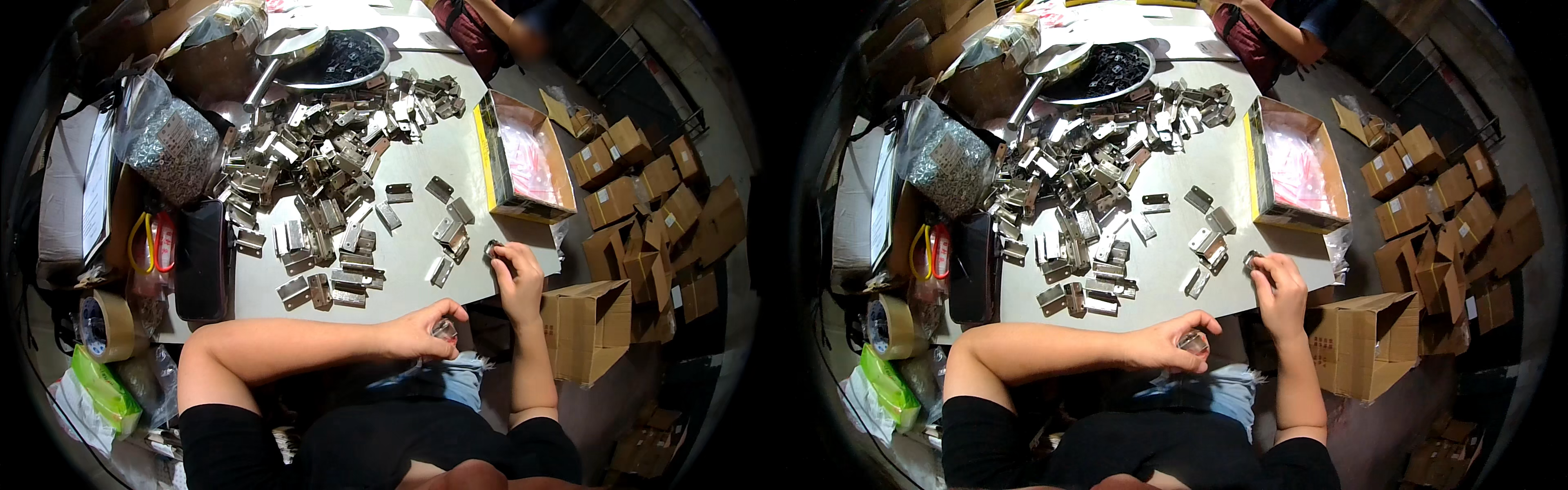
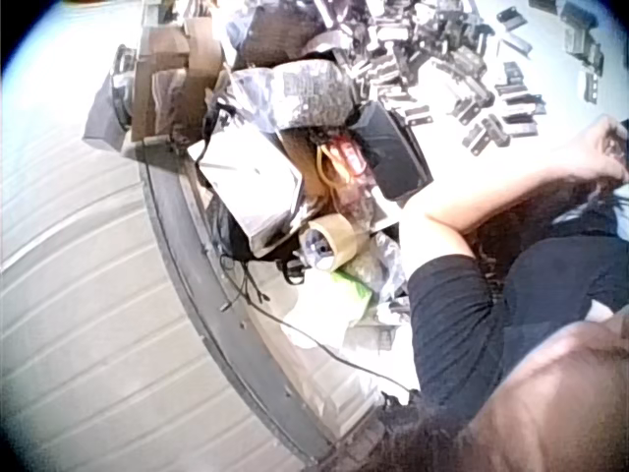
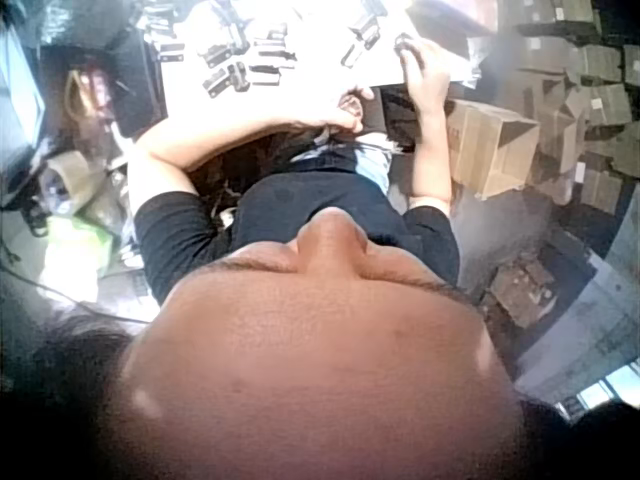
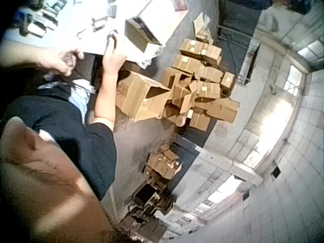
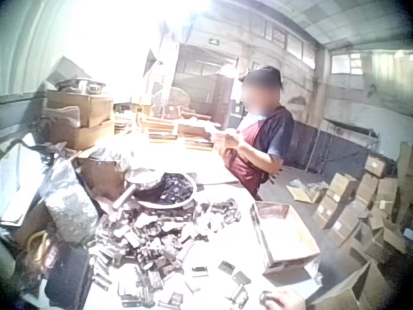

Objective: The person repeatedly picks up small metal hardware pieces from a table, places them into small clear plastic bags, and sets the filled bags into a cardboard box. Another person works across the table with papers and a bowl of small parts.

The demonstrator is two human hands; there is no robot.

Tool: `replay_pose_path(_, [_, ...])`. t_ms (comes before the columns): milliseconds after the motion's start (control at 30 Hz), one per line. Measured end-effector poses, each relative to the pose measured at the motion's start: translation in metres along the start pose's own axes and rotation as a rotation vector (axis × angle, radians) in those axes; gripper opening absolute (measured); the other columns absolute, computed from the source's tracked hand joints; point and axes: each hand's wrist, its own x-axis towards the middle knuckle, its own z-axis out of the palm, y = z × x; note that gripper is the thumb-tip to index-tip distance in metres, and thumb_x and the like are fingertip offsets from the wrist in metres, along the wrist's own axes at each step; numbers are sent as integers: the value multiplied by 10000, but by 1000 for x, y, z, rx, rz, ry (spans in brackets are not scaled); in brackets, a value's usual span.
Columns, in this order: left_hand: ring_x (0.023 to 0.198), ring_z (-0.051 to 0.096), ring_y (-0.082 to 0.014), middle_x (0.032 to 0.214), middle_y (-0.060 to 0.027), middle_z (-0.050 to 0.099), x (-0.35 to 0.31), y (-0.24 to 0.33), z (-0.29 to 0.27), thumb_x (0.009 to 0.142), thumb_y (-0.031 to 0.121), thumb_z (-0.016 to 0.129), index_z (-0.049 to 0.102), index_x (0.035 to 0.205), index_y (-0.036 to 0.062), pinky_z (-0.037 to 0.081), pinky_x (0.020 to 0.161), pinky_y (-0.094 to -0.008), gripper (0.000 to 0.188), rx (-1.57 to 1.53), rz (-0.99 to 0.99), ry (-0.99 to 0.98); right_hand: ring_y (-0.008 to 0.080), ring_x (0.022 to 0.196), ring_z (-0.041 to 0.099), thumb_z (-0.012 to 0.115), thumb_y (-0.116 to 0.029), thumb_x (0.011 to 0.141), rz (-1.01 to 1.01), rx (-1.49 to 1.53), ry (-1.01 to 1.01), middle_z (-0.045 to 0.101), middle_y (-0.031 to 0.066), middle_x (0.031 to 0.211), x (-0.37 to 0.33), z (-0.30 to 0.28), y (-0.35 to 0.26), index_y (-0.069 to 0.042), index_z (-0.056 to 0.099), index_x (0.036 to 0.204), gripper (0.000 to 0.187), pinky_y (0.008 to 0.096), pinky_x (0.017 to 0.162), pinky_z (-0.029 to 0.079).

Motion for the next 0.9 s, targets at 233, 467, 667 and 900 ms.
replay_pose_path(233, [744, 533, -75, 886, -4, 532, -2, -1, 3, 767, 26, 757, 388, 1253, 91, 435, 605, -214, 613, -81, 3, 32, 253, 902, 662, 684, 67, 749, -189, 508, -636, 652, 108, 1031, -11, -34, -52, -32, 707, 956, 231, 315, 784, 537])
replay_pose_path(467, [760, 532, -70, 899, 4, 527, -2, 7, 7, 783, 63, 767, 403, 1210, 101, 436, 610, -209, 563, -96, 37, 43, 272, 831, 654, 687, 20, 790, 41, 442, -615, 648, 123, 937, -14, -32, -73, -14, 650, 899, 120, 322, 713, 523])
replay_pose_path(667, [756, 514, -71, 896, 6, 529, -7, 1, 3, 813, 95, 756, 394, 1258, 100, 416, 602, -212, 574, 32, -9, 35, 232, 718, 657, 688, -74, 830, 7, 495, -800, 670, 131, 823, 5, -26, -61, -6, 685, 932, 122, 310, 664, 509])
replay_pose_path(900, [756, 520, -74, 885, -2, 542, 2, -10, 3, 831, 107, 733, 373, 1280, 93, 411, 610, -213, 575, 121, 49, -122, 290, 903, 574, 713, -52, 772, -384, -31, -336, 583, 110, 1012, 28, 24, -43, -67, 677, 958, 190, 371, 801, 474])
